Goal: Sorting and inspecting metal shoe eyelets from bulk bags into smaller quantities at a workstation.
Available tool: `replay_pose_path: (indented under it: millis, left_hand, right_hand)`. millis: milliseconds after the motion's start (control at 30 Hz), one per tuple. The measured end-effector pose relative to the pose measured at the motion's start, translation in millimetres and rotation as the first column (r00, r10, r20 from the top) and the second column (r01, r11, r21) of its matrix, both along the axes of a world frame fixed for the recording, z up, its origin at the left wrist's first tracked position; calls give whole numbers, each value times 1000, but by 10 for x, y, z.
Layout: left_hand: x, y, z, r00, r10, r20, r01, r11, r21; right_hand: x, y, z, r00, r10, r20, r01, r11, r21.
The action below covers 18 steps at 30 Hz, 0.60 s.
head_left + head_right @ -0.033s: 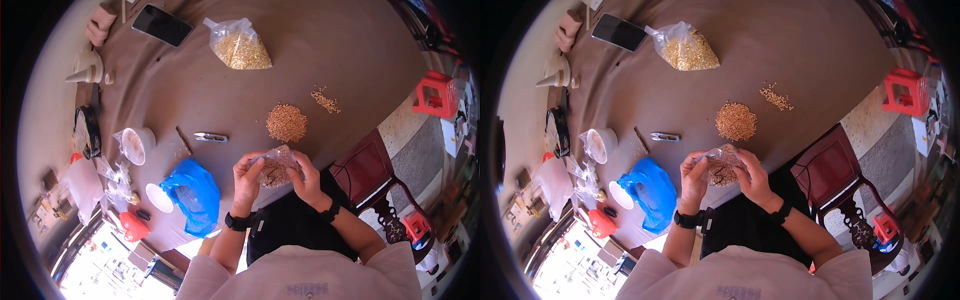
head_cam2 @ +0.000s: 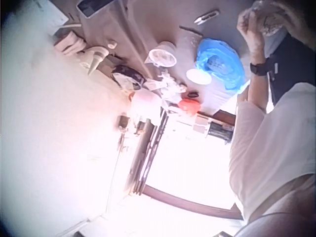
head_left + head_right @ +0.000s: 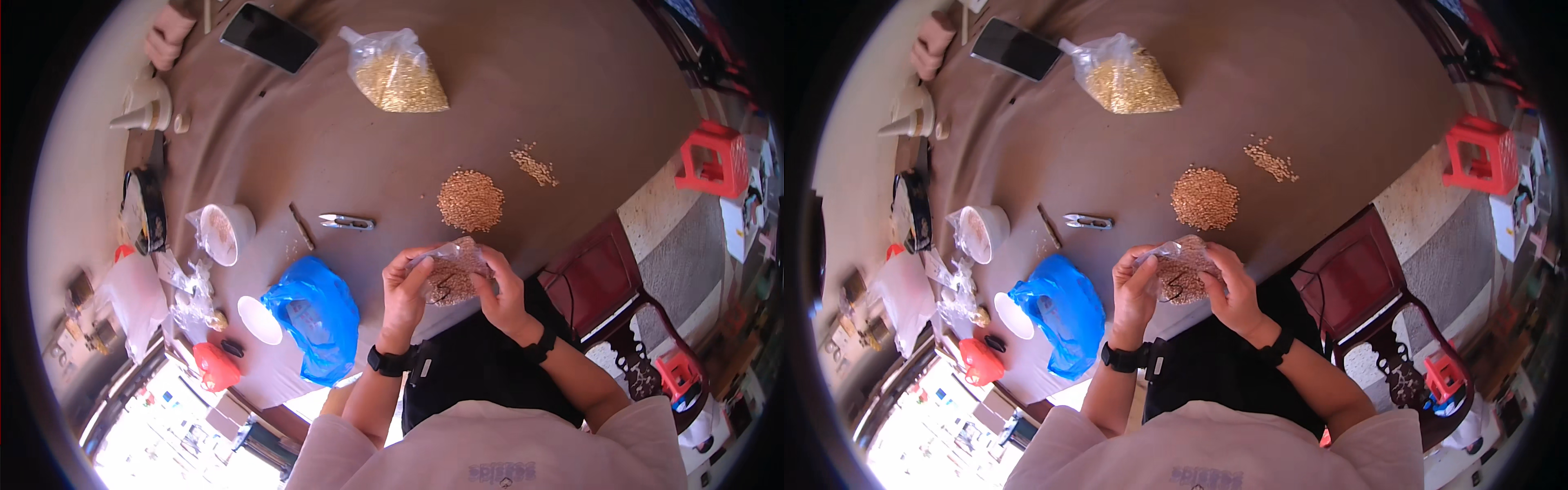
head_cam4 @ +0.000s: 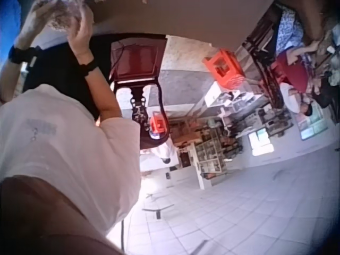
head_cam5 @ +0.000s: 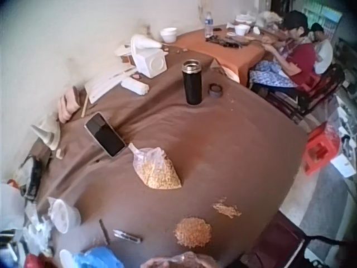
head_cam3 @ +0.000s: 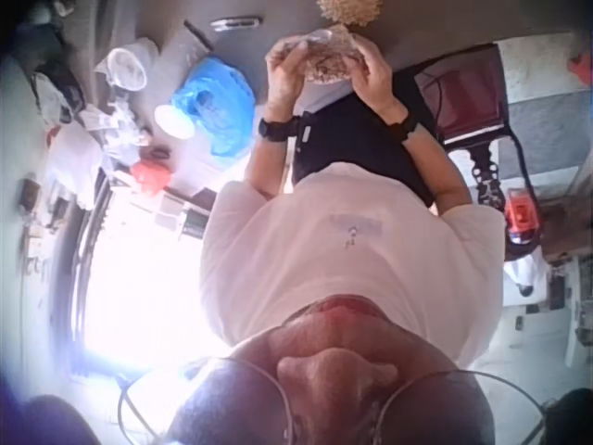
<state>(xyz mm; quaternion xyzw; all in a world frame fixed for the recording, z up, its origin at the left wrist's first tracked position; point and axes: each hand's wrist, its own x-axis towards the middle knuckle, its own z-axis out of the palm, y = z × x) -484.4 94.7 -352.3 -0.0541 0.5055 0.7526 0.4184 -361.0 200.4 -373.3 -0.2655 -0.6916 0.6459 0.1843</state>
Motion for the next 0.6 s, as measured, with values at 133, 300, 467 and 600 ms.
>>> replay_pose_path:
  millis: [133, 300, 467, 600]
  left_hand:
    - [39, -46, 13, 998, -38, -51, 37, 999, -24]
    - [83, -66, 49, 999, -53, -13, 54, 997, 53]
    - [147, -178, 90, 997, -79, -6, 79, 992, 95]
    - [237, -293, 141, 998, -57, -24, 60, 989, 137]
  right_hand:
    - [37, 17, -44, 1000, 17, 12, -18, 995, 102]
    - [105, 25, -24, 1000, -15, -25, 16, 999, 34]
    - [70, 61, 112, 996, 83, -29, -70, 950, 303]
    - [132, -7, 264, 998, 68, 2, -64, 934, 351]
